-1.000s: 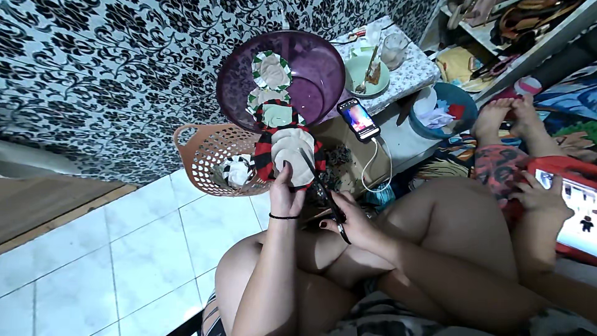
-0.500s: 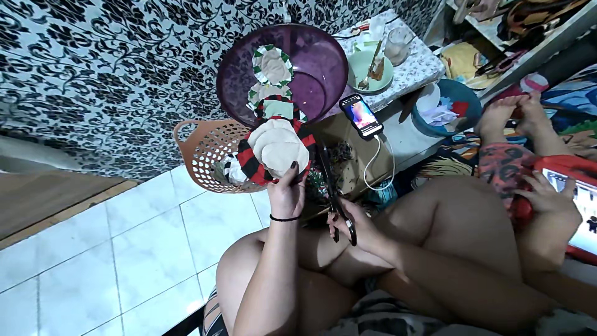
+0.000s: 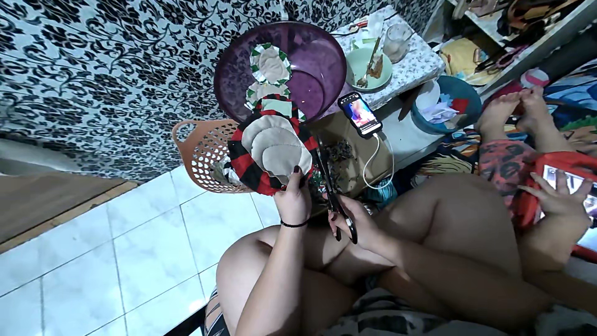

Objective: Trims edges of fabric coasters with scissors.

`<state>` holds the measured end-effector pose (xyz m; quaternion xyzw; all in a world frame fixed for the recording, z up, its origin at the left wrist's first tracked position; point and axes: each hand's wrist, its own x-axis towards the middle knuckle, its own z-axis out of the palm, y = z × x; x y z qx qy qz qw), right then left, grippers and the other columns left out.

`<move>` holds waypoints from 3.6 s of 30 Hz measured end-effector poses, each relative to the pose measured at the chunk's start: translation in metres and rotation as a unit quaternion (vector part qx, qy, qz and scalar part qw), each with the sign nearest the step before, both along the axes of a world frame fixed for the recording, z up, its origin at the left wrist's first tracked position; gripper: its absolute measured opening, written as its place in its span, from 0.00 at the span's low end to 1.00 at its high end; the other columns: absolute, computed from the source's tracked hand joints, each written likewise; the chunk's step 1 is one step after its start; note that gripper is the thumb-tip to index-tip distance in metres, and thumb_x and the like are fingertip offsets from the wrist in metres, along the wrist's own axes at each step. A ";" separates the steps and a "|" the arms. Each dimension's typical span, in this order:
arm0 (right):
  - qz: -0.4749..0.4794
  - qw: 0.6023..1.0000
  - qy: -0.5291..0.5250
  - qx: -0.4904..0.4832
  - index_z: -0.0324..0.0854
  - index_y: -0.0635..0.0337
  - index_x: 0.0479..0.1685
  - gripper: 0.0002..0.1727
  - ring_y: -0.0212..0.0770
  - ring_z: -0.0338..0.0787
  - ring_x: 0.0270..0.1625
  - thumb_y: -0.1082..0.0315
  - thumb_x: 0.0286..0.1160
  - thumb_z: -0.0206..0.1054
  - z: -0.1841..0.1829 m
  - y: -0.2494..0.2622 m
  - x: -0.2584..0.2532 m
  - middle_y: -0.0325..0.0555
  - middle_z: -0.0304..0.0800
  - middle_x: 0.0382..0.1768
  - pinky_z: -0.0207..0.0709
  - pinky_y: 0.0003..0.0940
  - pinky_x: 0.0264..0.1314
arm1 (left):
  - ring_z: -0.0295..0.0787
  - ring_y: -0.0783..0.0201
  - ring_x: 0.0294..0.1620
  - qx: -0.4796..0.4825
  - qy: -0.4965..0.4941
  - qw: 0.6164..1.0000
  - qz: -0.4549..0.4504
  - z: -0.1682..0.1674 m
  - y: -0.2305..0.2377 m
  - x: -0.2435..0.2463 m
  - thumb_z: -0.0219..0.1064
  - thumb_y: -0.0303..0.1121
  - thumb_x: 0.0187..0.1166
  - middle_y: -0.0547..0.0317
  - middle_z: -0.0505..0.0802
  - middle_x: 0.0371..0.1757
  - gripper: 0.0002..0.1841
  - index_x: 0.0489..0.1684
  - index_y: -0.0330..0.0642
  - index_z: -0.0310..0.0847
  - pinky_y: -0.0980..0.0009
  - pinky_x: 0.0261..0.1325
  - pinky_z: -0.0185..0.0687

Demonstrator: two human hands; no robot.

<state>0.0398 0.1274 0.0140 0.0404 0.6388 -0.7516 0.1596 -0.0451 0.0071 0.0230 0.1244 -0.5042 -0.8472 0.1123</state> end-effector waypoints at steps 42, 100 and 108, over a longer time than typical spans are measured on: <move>-0.001 0.998 -0.023 -0.050 0.76 0.68 0.59 0.20 0.26 0.81 0.22 0.61 0.80 0.67 0.008 0.001 0.007 0.34 0.78 0.25 0.82 0.23 0.29 | 0.92 0.61 0.45 0.088 -0.033 0.995 0.013 0.006 -0.001 -0.006 0.53 0.15 0.79 0.54 0.91 0.44 0.13 0.53 0.42 0.73 0.58 0.50 0.91; 0.039 0.998 0.004 0.045 0.75 0.67 0.68 0.32 0.27 0.82 0.26 0.50 0.74 0.72 0.008 0.020 -0.004 0.37 0.81 0.32 0.84 0.26 0.33 | 0.92 0.61 0.51 0.007 -0.024 0.998 -0.054 0.010 -0.053 -0.026 0.51 0.12 0.69 0.55 0.91 0.53 0.23 0.60 0.45 0.70 0.56 0.53 0.90; 0.025 0.998 -0.015 0.049 0.77 0.66 0.66 0.29 0.26 0.82 0.24 0.52 0.75 0.73 0.015 0.023 -0.007 0.37 0.81 0.31 0.82 0.23 0.28 | 0.93 0.65 0.45 -0.024 -0.033 0.995 -0.088 0.014 -0.054 -0.023 0.52 0.13 0.66 0.60 0.92 0.47 0.22 0.55 0.47 0.71 0.61 0.47 0.91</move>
